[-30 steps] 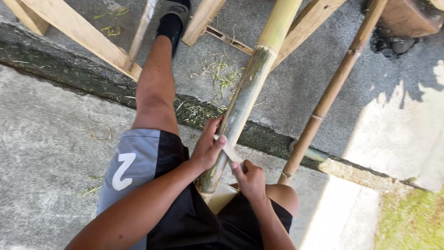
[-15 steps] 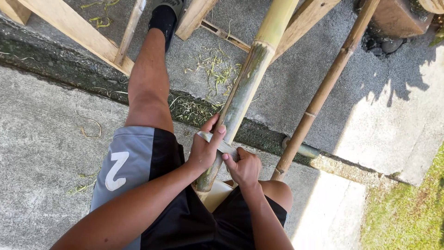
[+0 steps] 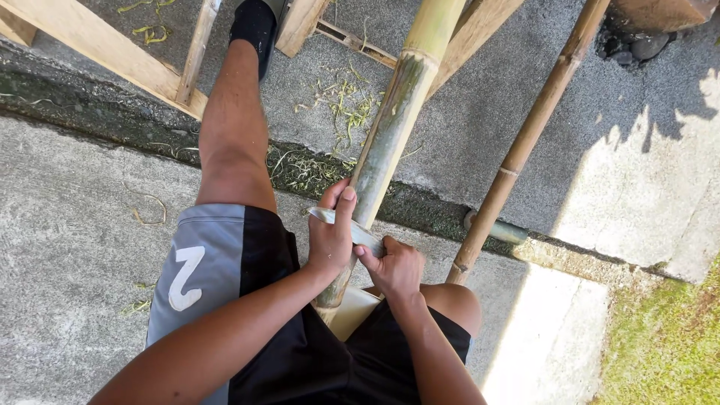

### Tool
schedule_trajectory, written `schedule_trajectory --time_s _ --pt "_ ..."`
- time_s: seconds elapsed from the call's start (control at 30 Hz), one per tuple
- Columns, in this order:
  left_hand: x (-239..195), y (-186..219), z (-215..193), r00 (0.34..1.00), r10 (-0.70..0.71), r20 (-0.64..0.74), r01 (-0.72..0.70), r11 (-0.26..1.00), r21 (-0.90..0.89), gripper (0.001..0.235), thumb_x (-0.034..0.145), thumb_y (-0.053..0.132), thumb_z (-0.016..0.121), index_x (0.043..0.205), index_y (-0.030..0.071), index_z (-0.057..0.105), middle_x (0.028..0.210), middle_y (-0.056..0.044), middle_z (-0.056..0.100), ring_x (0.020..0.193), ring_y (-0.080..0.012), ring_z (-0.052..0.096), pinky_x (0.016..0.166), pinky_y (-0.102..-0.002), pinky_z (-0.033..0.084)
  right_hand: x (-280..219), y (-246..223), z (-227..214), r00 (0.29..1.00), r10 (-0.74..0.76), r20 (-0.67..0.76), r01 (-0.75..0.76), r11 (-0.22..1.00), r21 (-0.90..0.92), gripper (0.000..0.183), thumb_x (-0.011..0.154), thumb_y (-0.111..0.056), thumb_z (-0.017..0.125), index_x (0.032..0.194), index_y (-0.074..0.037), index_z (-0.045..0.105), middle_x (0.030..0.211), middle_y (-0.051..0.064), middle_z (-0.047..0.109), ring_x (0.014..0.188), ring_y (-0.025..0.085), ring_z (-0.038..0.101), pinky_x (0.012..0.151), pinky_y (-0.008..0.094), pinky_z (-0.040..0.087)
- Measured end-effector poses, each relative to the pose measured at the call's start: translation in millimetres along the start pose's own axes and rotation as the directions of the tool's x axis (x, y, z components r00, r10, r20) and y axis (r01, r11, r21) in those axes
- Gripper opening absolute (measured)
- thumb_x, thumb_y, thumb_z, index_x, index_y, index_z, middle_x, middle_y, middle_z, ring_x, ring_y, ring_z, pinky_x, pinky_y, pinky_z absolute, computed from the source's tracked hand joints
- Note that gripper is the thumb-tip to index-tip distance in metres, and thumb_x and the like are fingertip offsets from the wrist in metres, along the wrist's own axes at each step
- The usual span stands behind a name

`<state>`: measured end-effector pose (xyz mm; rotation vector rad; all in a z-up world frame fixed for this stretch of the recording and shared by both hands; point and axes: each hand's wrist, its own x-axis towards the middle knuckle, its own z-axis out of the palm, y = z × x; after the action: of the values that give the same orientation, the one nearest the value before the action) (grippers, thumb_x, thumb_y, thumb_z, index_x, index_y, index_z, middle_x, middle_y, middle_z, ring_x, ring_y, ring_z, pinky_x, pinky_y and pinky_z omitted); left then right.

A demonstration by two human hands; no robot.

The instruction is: Scraping the outer layer of a bamboo pole using a utility knife.

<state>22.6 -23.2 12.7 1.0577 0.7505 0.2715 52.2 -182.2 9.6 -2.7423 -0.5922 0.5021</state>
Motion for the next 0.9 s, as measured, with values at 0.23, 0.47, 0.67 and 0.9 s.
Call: schedule_trajectory --time_s 0.23,0.47,0.67,0.9 --pt "-4.2 -1.5 1.3 0.998 0.051 -0.034 -0.049 0.996 0.070 0.046 0.106 0.037 0.055 0.128 -0.003 0.062 0.102 -0.009 0.068 0.092 -0.0136 0.060 0.082 -0.030 0.051 0.5 4.9 1.3 0.999 0.011 0.036 -0.011 1.000 -0.018 0.081 0.078 -0.085 0.054 0.060 -0.006 0.057 0.051 0.014 0.059 0.049 0.037 0.061 0.051 0.049 0.049" --pt "3.0 0.1 1.1 0.980 0.191 -0.059 -0.169 0.948 0.269 0.042 0.106 0.037 0.055 0.122 -0.002 0.064 0.099 -0.008 0.069 0.085 -0.0140 0.063 0.076 -0.031 0.052 4.1 4.0 1.6 0.999 -0.017 0.037 0.017 1.000 0.001 0.082 0.077 -0.085 0.055 0.060 -0.006 0.059 0.049 0.014 0.058 0.047 0.037 0.061 0.050 0.049 0.049" --pt "4.4 -0.2 3.3 0.979 0.189 -0.078 -0.165 0.955 0.247 0.038 0.106 0.034 0.058 0.117 -0.001 0.065 0.091 -0.006 0.068 0.079 -0.0126 0.060 0.071 -0.030 0.051 1.5 1.3 -0.9 0.999 -0.013 0.040 0.013 1.000 0.004 0.081 0.078 -0.085 0.055 0.059 -0.006 0.059 0.048 0.013 0.057 0.045 0.036 0.061 0.049 0.048 0.049" --pt "4.8 -5.5 2.6 0.969 0.234 -0.076 -0.209 0.946 0.247 0.036 0.108 0.035 0.057 0.110 0.000 0.065 0.087 -0.004 0.066 0.077 -0.0104 0.058 0.069 -0.029 0.049 2.5 2.2 2.7 0.999 -0.034 0.007 0.034 0.999 -0.028 0.082 0.078 -0.085 0.056 0.057 -0.005 0.058 0.048 0.014 0.055 0.045 0.036 0.059 0.048 0.048 0.048"
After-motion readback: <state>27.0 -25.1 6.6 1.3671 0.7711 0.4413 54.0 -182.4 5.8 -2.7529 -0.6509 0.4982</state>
